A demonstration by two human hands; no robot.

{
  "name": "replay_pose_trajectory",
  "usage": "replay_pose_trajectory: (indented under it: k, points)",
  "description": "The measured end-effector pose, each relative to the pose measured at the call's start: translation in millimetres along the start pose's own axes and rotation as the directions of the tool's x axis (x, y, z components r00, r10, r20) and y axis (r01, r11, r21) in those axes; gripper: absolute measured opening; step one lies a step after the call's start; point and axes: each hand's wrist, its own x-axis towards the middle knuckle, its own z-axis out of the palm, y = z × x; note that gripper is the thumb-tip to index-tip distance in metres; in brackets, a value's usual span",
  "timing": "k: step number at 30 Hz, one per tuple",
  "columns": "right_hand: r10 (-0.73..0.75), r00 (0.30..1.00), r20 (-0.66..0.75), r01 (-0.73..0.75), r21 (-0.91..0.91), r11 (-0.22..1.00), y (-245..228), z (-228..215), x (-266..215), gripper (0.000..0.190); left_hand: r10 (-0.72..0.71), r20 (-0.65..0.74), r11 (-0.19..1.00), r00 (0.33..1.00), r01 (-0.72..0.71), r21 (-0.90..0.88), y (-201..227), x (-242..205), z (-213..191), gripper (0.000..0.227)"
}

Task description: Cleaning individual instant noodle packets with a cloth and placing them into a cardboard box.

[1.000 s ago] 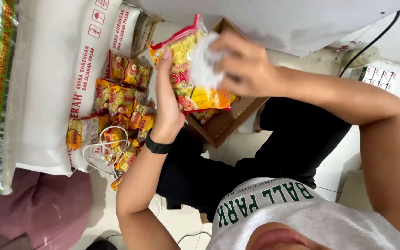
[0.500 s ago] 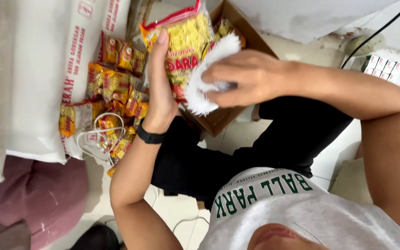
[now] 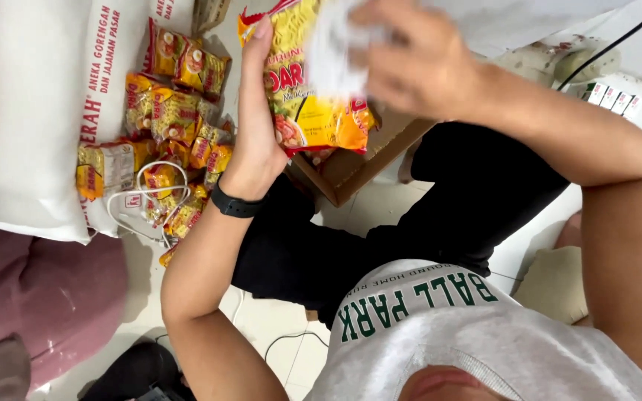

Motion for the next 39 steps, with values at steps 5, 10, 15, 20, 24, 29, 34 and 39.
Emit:
replay_pose_trajectory:
  k: [5,10,15,20,24,29,34,39]
  points:
    - [-0.048,0.999,-0.011,0.048,0.049,0.998,-33,-18,27,0.008,-0.072,0.052,0.994,0.996,0.076,-0.073,-2,1,1,0.05]
    - [-0.197,0.98,0.025,0.197,0.002,0.98,-23,-18,23,0.013,0.061,0.115,0.991,0.991,-0.046,-0.129,-4,5,6,0.038]
    - [-0.073,0.996,0.046,0.078,-0.129,0.989,-13,-19,19,0.013,-0.044,0.071,0.998,0.996,0.048,-0.051,0,3,10,0.051]
    - [-0.084,0.99,0.117,0.081,0.037,0.996,-44,-26,29,0.014,-0.029,0.1,0.993,0.995,0.04,-0.107,-3,3,9,0.045]
    - [-0.13,0.984,0.123,0.122,0.073,0.99,-32,-27,30,0.006,-0.001,0.163,0.99,0.987,0.024,-0.137,-5,4,6,0.046]
    - [-0.153,0.975,0.158,0.15,0.032,0.988,-33,-34,36,0.008,-0.086,0.167,0.98,0.982,0.114,-0.166,-6,5,3,0.051]
    - [-0.132,0.976,0.171,0.136,-0.013,0.991,-34,-32,34,0.016,0.009,0.285,0.969,0.959,0.062,-0.239,-7,6,2,0.041]
    - [-0.155,0.981,0.115,0.174,-0.18,0.968,-28,-23,30,0.027,-0.084,0.018,0.99,0.996,0.086,-0.109,-4,2,6,0.052]
